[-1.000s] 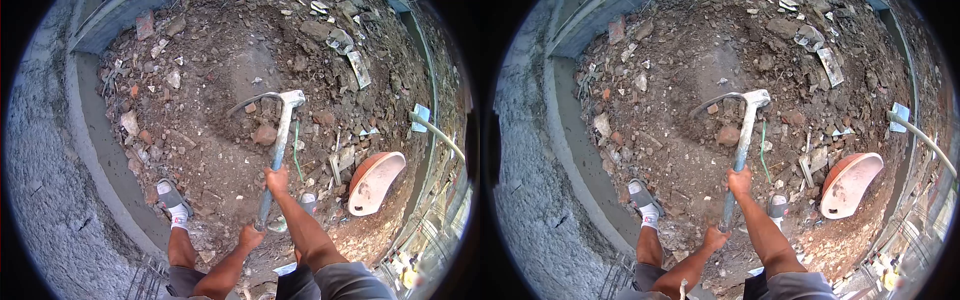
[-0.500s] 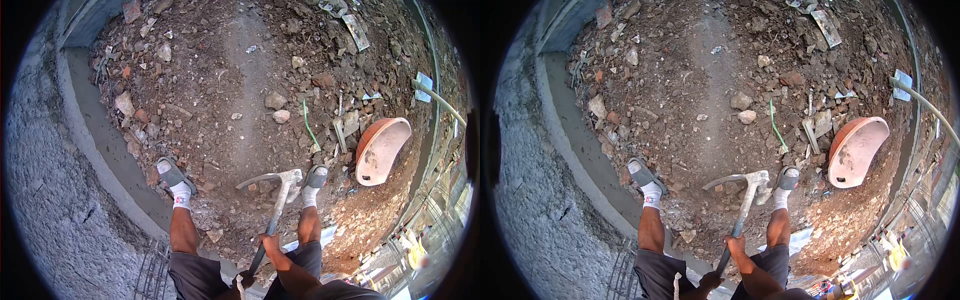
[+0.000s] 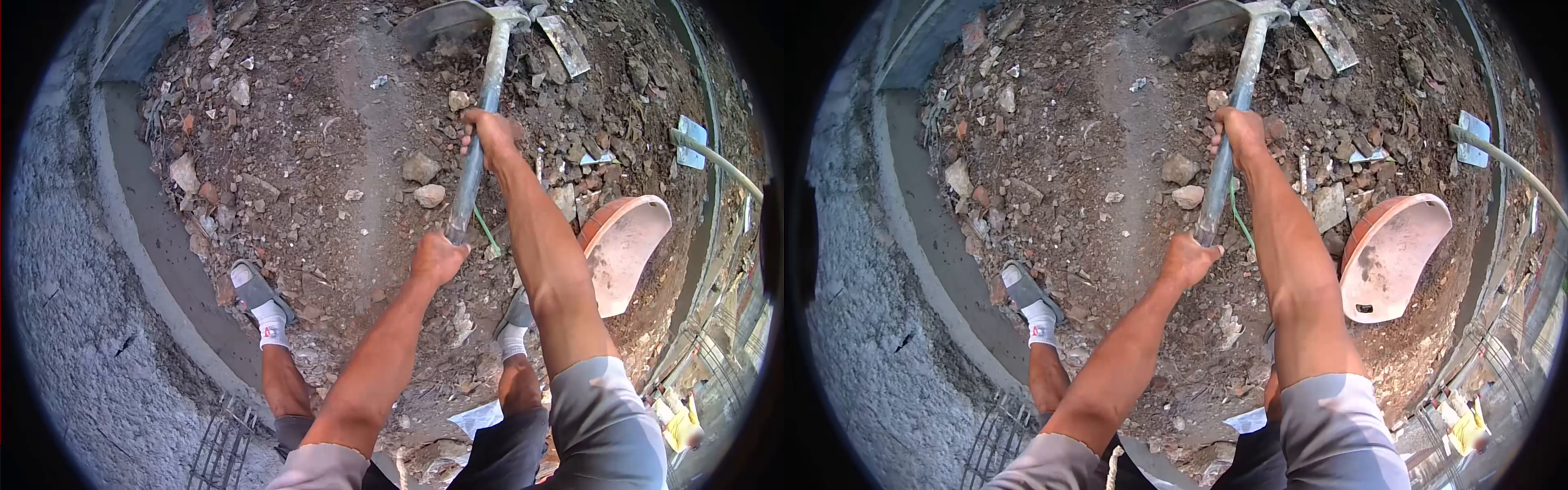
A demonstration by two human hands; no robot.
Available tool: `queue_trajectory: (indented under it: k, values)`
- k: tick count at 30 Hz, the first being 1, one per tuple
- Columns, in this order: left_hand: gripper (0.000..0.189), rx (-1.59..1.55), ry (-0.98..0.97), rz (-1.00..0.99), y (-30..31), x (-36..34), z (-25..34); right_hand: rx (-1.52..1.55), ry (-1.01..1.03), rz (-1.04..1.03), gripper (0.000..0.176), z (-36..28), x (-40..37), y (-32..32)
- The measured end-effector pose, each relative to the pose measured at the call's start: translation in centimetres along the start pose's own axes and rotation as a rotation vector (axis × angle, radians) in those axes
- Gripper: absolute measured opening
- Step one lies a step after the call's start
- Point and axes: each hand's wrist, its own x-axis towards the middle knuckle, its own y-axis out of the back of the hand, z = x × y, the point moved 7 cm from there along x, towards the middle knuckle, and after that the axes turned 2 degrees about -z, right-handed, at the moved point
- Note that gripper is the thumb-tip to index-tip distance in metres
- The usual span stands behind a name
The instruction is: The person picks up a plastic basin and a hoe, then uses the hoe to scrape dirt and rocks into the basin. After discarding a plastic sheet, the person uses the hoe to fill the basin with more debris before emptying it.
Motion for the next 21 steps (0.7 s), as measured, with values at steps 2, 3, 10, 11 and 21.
queue_trajectory:
  k: [2, 3, 10, 11, 21]
  values:
    - [0.035, 0.03, 0.058, -0.057, -4.9, -3.0, -5.4, 0.003, -0.087, 0.014, 0.009, 5.8, -3.5, 2.0]
    - [0.036, 0.118, 0.089, -0.048, -5.8, -5.1, -7.5, 0.099, -0.145, 0.031, 0.008, 9.1, -5.5, 3.4]
    - [0.03, -0.305, 0.475, -0.46, -17.0, -23.7, -19.4, -0.133, -0.355, 0.158, 0.012, 25.9, -20.4, 8.4]
    - [0.029, -0.304, 0.482, -0.472, -16.4, -25.9, -20.5, -0.14, -0.365, 0.183, 0.012, 27.0, -22.7, 7.8]
    - [0.035, 0.033, 0.767, -0.726, -12.0, -47.8, -38.7, 0.037, -0.732, 0.326, 0.018, 49.1, -46.6, 4.6]
